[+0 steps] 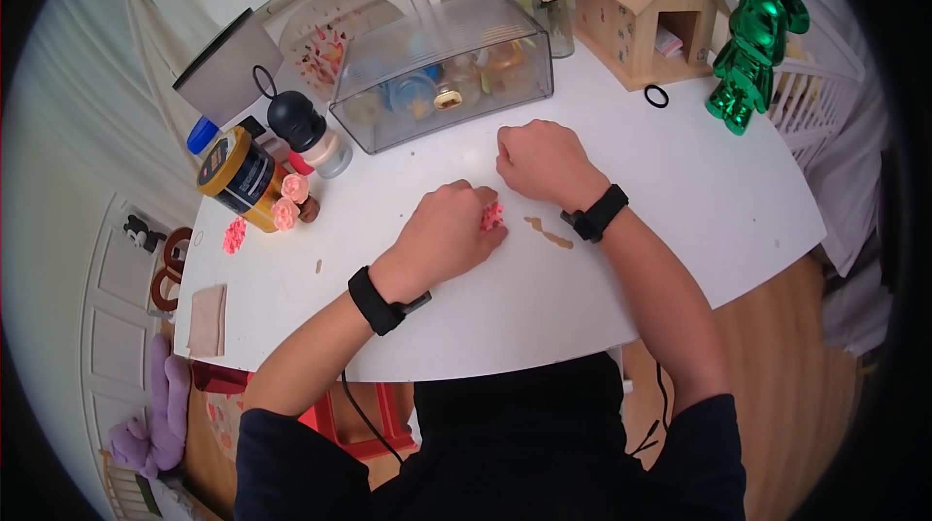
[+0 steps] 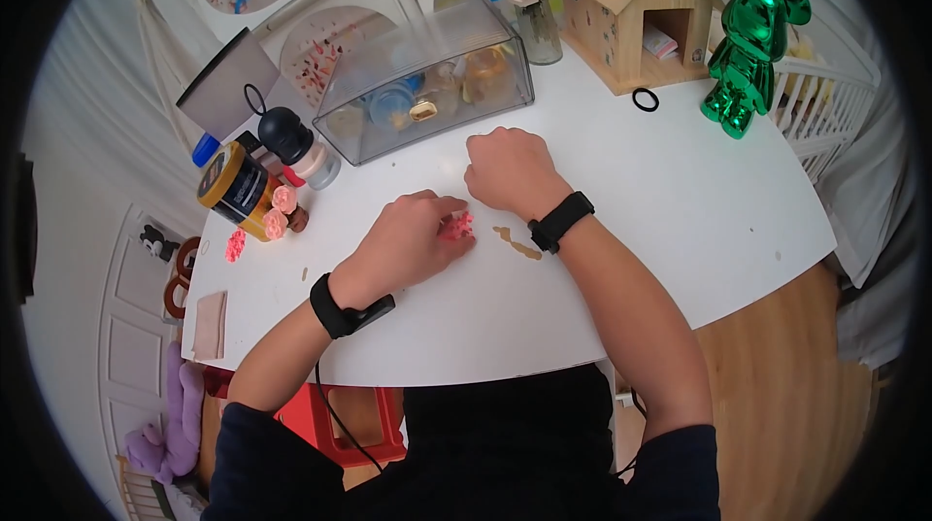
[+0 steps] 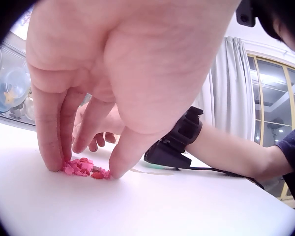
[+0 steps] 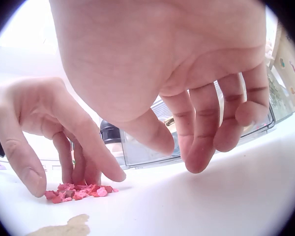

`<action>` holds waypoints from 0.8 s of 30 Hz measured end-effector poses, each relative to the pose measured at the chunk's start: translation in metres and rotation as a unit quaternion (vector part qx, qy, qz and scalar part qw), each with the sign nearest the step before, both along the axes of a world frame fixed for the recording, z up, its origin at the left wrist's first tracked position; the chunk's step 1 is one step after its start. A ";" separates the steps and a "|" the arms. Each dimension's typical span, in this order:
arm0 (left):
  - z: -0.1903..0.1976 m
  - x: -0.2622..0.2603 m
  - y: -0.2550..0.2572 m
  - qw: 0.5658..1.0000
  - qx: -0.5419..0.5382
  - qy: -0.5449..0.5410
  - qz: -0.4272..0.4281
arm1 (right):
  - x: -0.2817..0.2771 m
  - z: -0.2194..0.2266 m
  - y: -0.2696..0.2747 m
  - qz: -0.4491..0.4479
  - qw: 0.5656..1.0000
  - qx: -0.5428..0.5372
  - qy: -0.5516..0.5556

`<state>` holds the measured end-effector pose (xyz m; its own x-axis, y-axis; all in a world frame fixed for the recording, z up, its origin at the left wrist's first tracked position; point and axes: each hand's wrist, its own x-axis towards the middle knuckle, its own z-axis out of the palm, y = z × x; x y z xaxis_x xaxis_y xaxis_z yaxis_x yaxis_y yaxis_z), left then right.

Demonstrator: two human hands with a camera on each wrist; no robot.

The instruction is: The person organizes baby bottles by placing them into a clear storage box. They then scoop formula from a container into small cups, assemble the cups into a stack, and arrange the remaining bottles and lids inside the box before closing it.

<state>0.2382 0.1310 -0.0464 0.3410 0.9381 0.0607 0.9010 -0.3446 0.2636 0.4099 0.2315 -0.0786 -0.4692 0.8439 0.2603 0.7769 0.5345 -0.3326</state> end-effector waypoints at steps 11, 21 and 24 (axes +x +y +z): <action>-0.010 -0.003 0.008 0.999 0.025 -0.018 -0.026 | -0.001 -0.007 0.002 -0.004 1.000 0.027 -0.002; -0.005 -0.007 0.010 0.997 -0.025 -0.067 -0.017 | -0.002 -0.007 0.000 0.007 0.999 0.031 0.009; -0.004 -0.010 0.013 0.996 -0.042 -0.083 -0.010 | -0.001 -0.007 0.000 0.007 1.000 0.027 0.006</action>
